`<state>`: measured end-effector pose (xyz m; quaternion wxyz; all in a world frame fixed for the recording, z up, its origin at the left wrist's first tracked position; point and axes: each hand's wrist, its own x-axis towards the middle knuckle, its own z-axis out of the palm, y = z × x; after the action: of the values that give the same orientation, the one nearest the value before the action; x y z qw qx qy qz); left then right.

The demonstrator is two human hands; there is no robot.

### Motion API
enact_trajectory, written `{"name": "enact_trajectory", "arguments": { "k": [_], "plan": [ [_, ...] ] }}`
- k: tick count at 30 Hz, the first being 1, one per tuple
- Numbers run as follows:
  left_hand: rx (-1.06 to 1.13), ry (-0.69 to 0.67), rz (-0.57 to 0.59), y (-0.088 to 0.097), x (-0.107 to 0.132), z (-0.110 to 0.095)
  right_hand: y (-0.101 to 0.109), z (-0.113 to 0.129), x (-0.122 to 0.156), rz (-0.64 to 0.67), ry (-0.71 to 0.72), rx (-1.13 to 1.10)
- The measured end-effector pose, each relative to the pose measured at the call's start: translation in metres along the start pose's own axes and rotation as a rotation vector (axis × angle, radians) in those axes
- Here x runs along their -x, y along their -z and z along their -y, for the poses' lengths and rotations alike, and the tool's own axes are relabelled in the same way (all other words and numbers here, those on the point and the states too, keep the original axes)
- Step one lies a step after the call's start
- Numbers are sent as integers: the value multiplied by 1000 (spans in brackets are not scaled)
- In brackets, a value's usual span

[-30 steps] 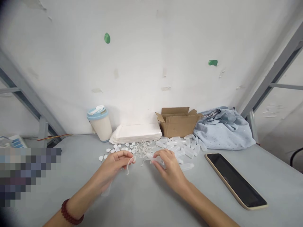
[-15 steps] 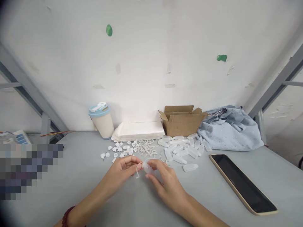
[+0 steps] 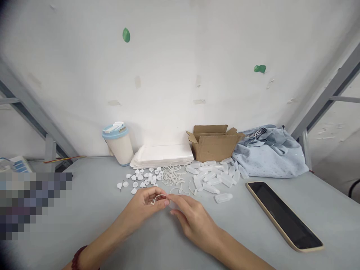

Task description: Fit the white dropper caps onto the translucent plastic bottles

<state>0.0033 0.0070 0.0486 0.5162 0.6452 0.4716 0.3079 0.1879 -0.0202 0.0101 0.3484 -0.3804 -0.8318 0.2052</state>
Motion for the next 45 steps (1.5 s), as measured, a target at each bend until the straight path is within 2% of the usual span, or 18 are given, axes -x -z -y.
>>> {"name": "enact_trajectory", "arguments": {
  "k": [5, 8, 12, 15, 17, 19, 22, 25, 28, 32, 37, 40, 45],
  "plan": [
    [17, 20, 10, -1, 1, 3, -1, 1, 1, 11, 3, -54],
    [28, 7, 8, -1, 1, 3, -1, 6, -1, -14, -122, -160],
    [13, -12, -12, 0, 2, 1, 5, 15, -11, -10, -435, -639],
    [-150, -45, -109, -1, 4, -1, 11, 18, -18, 7, -510, -934],
    [-296, -148, -183, -1, 6, -1, 14, 17, -19, 6, -538, -1039],
    [-412, -327, -216, -2, 8, 0, 14, 16, -18, 14, -572, -1135],
    [-546, -591, -176, -3, 11, 3, 11, 14, -16, 0, -620, -1240],
    [-674, -691, -108, -6, 14, 5, 10, 13, -16, -10, -644, -1279],
    [-758, -721, -124, -9, 16, 6, 9, 13, -16, -12, -629, -1283],
    [-762, -679, -163, -11, 17, 5, 7, 13, -16, -6, -603, -1285],
    [-689, -645, -102, -7, 17, -1, 7, 13, -14, 49, -557, -1239],
    [-677, -619, -58, 5, 20, -5, 7, 15, -13, 112, -510, -1141],
    [-721, -495, -28, 43, 28, 2, 10, 17, -13, 134, -534, -967]
  ]
}}
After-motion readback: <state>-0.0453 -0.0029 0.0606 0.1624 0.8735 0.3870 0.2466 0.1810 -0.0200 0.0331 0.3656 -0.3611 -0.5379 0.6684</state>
